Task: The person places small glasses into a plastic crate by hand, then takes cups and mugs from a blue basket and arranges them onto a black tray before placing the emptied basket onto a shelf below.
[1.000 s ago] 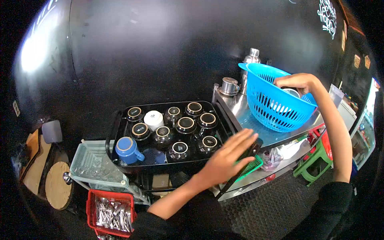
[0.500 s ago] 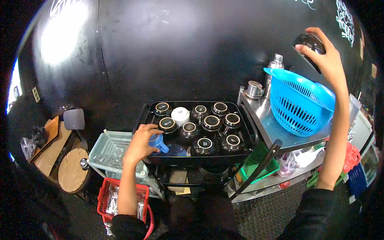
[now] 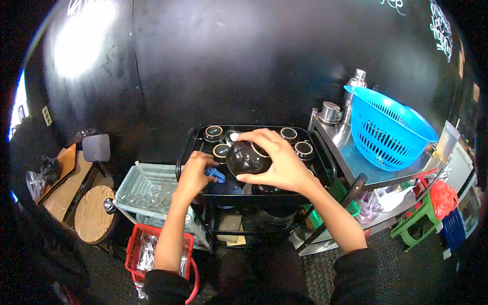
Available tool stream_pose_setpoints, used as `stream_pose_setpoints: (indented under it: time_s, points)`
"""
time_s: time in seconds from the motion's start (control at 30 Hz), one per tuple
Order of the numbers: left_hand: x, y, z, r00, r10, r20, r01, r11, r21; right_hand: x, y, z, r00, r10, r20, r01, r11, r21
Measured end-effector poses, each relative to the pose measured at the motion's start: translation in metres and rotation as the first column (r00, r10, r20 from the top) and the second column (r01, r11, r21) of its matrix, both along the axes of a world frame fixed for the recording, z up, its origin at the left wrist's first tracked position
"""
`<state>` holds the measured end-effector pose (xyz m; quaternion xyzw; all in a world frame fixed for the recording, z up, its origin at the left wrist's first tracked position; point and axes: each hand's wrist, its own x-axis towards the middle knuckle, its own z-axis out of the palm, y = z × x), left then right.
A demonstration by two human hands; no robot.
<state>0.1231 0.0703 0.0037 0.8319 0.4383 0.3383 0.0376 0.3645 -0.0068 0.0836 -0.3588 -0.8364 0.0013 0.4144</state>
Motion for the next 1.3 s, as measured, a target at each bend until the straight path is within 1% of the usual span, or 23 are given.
stream_pose_setpoints:
  time_s: [0.03,0.07,0.1,0.13,0.2,0.23,0.27,0.33,0.4,0.47,0.5,0.57,0.6,0.63,0.7,0.77,0.87,1.0,1.03,1.07,1.17,1.27,1.3]
  points:
    - [-0.001,0.006,0.0,0.999,-0.051,-0.016,0.051,0.999,0.007,-0.001,0.01,-0.007,1.0,0.025,-0.001,-0.025,0.999,-0.037]
    - [-0.003,0.009,0.0,0.999,-0.047,-0.015,0.047,0.999,0.005,-0.003,0.018,-0.011,0.999,0.051,-0.002,-0.051,0.996,-0.072]
    - [-0.003,0.011,0.004,0.997,-0.076,-0.023,0.076,0.997,-0.022,-0.003,0.025,-0.011,0.991,0.136,-0.008,-0.137,0.986,-0.099]
    - [-0.003,0.012,0.006,0.994,-0.105,-0.031,0.104,0.993,-0.049,-0.001,0.033,-0.013,0.99,0.141,-0.007,-0.141,0.985,-0.1]
    - [-0.006,0.014,0.006,0.993,-0.116,-0.002,0.116,0.992,-0.041,0.002,0.045,-0.017,0.944,0.325,0.056,-0.309,0.932,-0.187]
    - [-0.008,0.016,0.004,0.99,-0.135,0.03,0.136,0.988,-0.07,0.003,0.048,-0.017,0.928,0.361,0.094,-0.328,0.91,-0.253]
    - [-0.01,0.017,0.003,0.986,-0.153,0.062,0.159,0.982,-0.098,0.002,0.052,-0.019,0.927,0.364,0.094,-0.331,0.909,-0.254]
    - [-0.012,0.015,0.004,0.984,-0.161,0.078,0.169,0.98,-0.108,0.0,0.058,-0.024,0.866,0.495,0.071,-0.445,0.827,-0.342]
    - [-0.014,0.012,0.005,0.981,-0.17,0.097,0.181,0.976,-0.12,-0.001,0.063,-0.026,0.846,0.527,0.084,-0.462,0.802,-0.379]
    - [-0.02,0.011,0.01,0.97,-0.24,-0.031,0.234,0.964,-0.122,-0.002,0.07,-0.031,0.793,0.603,0.088,-0.52,0.745,-0.418]
    - [-0.022,0.01,0.012,0.97,-0.239,-0.03,0.234,0.964,-0.123,-0.002,0.072,-0.031,0.77,0.632,0.087,-0.53,0.71,-0.463]
    - [-0.025,0.008,0.014,0.949,-0.28,-0.146,0.266,0.958,-0.112,-0.002,0.077,-0.031,0.741,0.663,0.103,-0.554,0.691,-0.465]
    - [-0.027,0.007,0.015,0.949,-0.28,-0.144,0.265,0.958,-0.111,-0.002,0.081,-0.03,0.711,0.693,0.118,-0.578,0.672,-0.464]
    - [-0.029,0.005,0.016,0.954,-0.268,-0.135,0.256,0.961,-0.103,-0.003,0.084,-0.03,0.711,0.693,0.119,-0.577,0.672,-0.463]
    - [-0.031,-0.002,0.018,0.958,-0.258,-0.127,0.247,0.964,-0.097,-0.004,0.092,-0.032,0.668,0.733,0.129,-0.601,0.633,-0.488]
    - [-0.032,-0.01,0.023,0.959,-0.253,0.125,0.268,0.956,-0.122,-0.005,0.098,-0.033,0.666,0.739,0.105,-0.599,0.613,-0.514]
    - [-0.029,-0.019,0.029,0.954,-0.243,0.175,0.274,0.943,-0.188,-0.006,0.104,-0.034,0.655,0.752,0.08,-0.591,0.575,-0.565]
    - [-0.032,-0.015,0.019,0.964,-0.239,0.115,0.254,0.957,-0.141,-0.01,0.112,-0.035,0.63,0.768,0.116,-0.564,0.555,-0.611]
    - [-0.032,-0.014,0.018,0.968,-0.248,0.05,0.252,0.962,-0.104,-0.013,0.113,-0.036,0.605,0.78,0.16,-0.577,0.568,-0.587]
    - [-0.032,-0.014,0.016,0.967,-0.254,-0.015,0.253,0.965,-0.066,-0.014,0.113,-0.037,0.607,0.779,0.155,-0.577,0.567,-0.588]
    - [-0.03,-0.015,0.02,0.96,-0.28,-0.012,0.276,0.952,-0.135,-0.016,0.11,-0.035,0.619,0.765,0.178,-0.549,0.583,-0.599]
    - [-0.026,-0.014,0.012,0.966,-0.257,0.024,0.258,0.958,-0.127,-0.017,0.108,-0.042,0.612,0.772,0.174,-0.576,0.585,-0.571]
    - [-0.025,-0.015,0.011,0.965,-0.259,0.025,0.26,0.957,-0.126,-0.021,0.106,-0.046,0.596,0.777,0.203,-0.564,0.585,-0.583]
